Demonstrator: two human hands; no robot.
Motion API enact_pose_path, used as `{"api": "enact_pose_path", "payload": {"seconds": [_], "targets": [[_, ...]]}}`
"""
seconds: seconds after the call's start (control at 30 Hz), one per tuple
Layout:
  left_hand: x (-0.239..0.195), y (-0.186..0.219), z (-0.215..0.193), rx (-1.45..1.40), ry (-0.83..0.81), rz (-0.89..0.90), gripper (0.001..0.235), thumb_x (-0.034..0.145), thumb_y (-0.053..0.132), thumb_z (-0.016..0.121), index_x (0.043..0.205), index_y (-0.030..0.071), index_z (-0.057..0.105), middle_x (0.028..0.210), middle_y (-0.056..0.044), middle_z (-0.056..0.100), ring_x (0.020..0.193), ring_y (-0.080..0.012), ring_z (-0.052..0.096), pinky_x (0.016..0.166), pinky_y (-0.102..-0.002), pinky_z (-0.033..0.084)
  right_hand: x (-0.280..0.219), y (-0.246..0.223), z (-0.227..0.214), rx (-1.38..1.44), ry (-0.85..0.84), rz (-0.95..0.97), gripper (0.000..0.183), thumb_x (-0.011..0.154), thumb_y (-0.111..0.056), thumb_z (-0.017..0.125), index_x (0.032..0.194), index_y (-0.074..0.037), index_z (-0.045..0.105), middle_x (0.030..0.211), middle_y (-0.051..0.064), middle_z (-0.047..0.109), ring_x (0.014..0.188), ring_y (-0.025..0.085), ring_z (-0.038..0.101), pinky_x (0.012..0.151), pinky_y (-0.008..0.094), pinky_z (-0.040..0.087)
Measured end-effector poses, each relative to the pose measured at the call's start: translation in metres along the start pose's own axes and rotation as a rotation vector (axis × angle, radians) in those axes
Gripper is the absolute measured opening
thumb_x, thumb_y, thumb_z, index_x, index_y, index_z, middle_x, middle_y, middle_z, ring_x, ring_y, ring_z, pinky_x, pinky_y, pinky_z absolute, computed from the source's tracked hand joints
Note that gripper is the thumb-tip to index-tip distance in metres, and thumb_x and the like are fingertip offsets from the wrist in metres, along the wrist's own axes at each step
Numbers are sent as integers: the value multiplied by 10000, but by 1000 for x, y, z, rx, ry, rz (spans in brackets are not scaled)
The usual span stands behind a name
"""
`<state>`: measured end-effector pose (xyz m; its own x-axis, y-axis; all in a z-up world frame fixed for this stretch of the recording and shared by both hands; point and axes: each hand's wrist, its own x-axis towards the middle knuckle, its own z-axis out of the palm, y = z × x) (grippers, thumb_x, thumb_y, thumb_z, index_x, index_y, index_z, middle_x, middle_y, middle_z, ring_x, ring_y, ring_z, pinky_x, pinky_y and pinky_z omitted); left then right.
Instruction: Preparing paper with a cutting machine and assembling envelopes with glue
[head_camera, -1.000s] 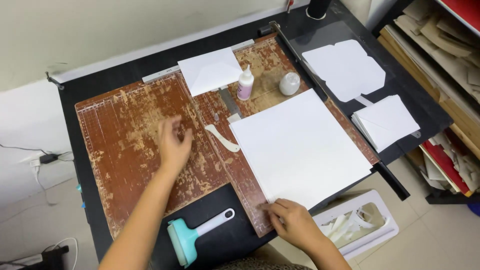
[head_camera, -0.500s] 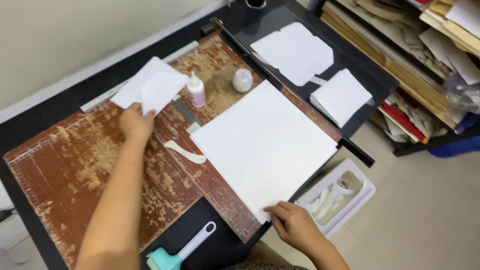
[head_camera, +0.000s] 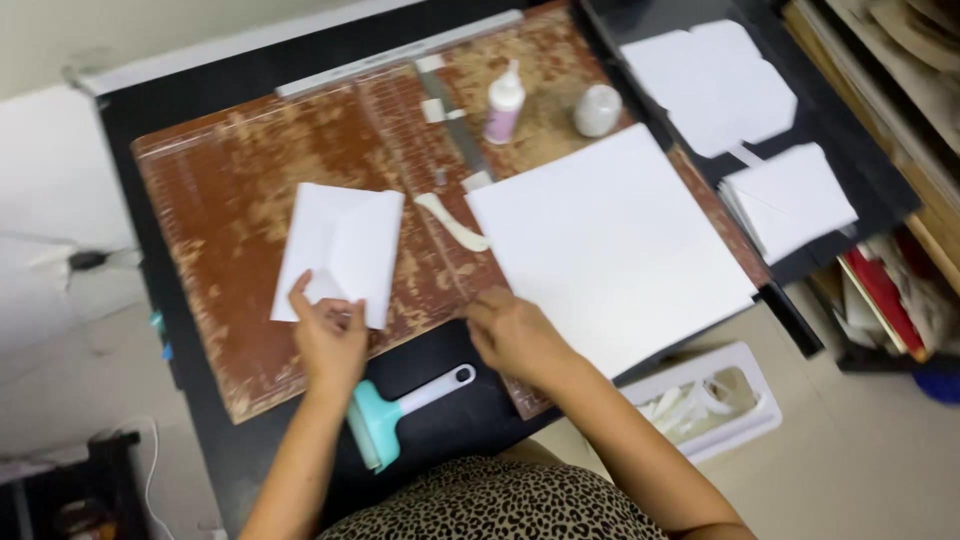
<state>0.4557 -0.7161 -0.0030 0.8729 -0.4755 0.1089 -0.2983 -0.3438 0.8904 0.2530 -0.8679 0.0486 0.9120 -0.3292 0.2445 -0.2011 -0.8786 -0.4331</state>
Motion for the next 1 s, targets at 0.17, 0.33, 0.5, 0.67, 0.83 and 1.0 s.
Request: {"api": "enact_pose_path", "payload": {"seconds": [0.17, 0.33, 0.5, 0.67, 0.83, 1.0], "targets": [[-1, 29, -27, 307, 36, 160, 720, 808, 230, 815, 1425, 59, 487, 984, -134, 609, 855, -374, 672, 713, -456, 548, 49, 0, 3, -83, 33, 48, 191, 874, -137, 668, 1016, -69, 775, 978, 133, 704, 966, 299, 664, 819, 344, 554], [30, 46, -19, 513, -278, 631, 518, 912, 318, 691, 1387, 125, 621, 1449, -233, 480, 1383, -445, 454, 1139, -539, 374, 75, 4, 19, -212, -94, 84, 388, 918, -101, 586, 1290, -21, 663, 1222, 210, 638, 1155, 369, 601, 953, 413, 513], [31, 40, -5, 690, -686, 642, 720, 952, 715, 388, 1537, 297, 418, 1638, -84, 337, 1546, -362, 211, 1216, -650, 138, 101, 57, 49, -438, -182, 225, 622, 892, -66, 586, 1506, -59, 488, 1186, 218, 610, 1101, 359, 590, 894, 423, 520], [52, 20, -26, 818, -567, 411, 701, 971, 636, 419, 1559, 255, 402, 1661, -116, 296, 1562, -364, 165, 1201, -695, 59, 112, 43, 40, -381, -221, 276, 723, 865, -124, 659, 1538, -13, 418, 1176, 240, 580, 1109, 395, 588, 926, 449, 529], [70, 10, -25, 698, -502, 376, 674, 935, 403, 551, 1532, 112, 439, 1648, -163, 308, 1552, -384, 194, 1214, -656, 137, 137, 3, 43, -280, -268, 186, 640, 926, -171, 638, 1535, -81, 464, 1157, 223, 574, 1116, 408, 608, 967, 461, 532], [70, 16, -18, 782, -542, 333, 726, 1009, 577, 333, 1617, 185, 269, 1700, -103, 176, 1570, -369, 60, 1214, -677, 26, 167, 8, 76, -373, -83, 53, 467, 1010, -234, 516, 1471, -169, 562, 1125, 143, 533, 1061, 344, 600, 943, 420, 508]]}}
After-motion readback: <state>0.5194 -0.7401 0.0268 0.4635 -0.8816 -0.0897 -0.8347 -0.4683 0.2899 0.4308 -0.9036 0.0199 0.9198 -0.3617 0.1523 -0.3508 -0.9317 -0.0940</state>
